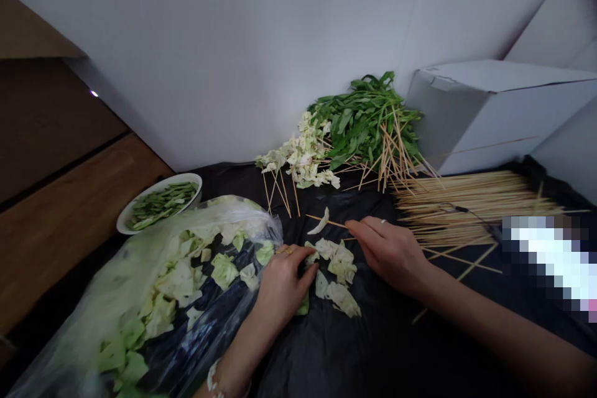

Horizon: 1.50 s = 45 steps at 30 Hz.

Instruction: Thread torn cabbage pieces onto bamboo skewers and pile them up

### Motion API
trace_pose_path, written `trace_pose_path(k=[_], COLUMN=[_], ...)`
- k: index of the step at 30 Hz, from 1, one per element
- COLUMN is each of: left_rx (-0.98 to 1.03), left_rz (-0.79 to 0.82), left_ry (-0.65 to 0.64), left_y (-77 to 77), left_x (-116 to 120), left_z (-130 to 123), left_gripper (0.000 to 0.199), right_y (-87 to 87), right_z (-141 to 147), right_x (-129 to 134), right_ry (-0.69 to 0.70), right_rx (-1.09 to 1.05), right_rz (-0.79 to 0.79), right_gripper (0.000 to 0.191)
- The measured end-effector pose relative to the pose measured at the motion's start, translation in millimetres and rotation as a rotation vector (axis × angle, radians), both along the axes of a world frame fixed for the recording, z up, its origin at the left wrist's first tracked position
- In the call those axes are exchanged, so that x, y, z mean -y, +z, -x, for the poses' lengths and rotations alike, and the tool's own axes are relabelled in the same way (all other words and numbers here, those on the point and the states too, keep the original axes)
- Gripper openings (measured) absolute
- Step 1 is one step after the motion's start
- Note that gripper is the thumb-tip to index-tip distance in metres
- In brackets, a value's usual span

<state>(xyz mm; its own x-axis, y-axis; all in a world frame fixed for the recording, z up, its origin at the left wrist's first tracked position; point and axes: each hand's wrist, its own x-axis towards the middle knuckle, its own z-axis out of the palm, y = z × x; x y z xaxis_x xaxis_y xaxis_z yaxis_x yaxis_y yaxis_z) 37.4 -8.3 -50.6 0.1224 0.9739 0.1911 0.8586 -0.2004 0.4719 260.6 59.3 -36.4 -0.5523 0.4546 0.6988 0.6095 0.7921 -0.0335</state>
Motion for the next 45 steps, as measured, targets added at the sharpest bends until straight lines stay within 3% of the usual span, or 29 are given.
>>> trace_pose_path(k=[6,12,16,20,26,30,34,45], left_rx=[0.250,0.877,1.183,1.352,1.423,1.305,1.195,1.145], left_rz=[-0.038,0.116,0.239,0.266,0.270,0.215,0.141,0.040], left_ry=[0.111,0.298,0.339,0.315,0.300,0.361,0.374,0.368], left_y=[0.6,11.9,17.6,21.3,22.5,22.8,23.0,19.6], left_x=[-3.7,-8.1,-7.8,-6.8,-7.8,-7.7,-7.3,-6.4], left_z=[5.3,10.0,9.6,7.7,7.8,8.9,8.3,5.1], left_gripper=[0.023,0.035,0.040,0.039,0.044,0.048,0.043,0.030], right_y=[2.3,2.4,2.2,1.4,0.8,-1.2,-4.2,-4.8], right_z=[-0.4,0.8,2.2,3.0,3.4,3.0,3.5,8.6], right_x=[0.9,3.2,5.1,6.1,7.1,7.6,8.6,12.0], right_ry=[0.013,0.050,0.089,0.112,0.117,0.120,0.136,0.148], right_rx=[0.002,-0.007,0.008,0.014,0.000,0.016,0.034,0.052], right_rz=[-0.011,-0.033,-0.052,-0.028,-0.022,-0.034,-0.041,-0.036], right_gripper=[0.024,0.025,0.025,0.025,0.025,0.026,0.025,0.028])
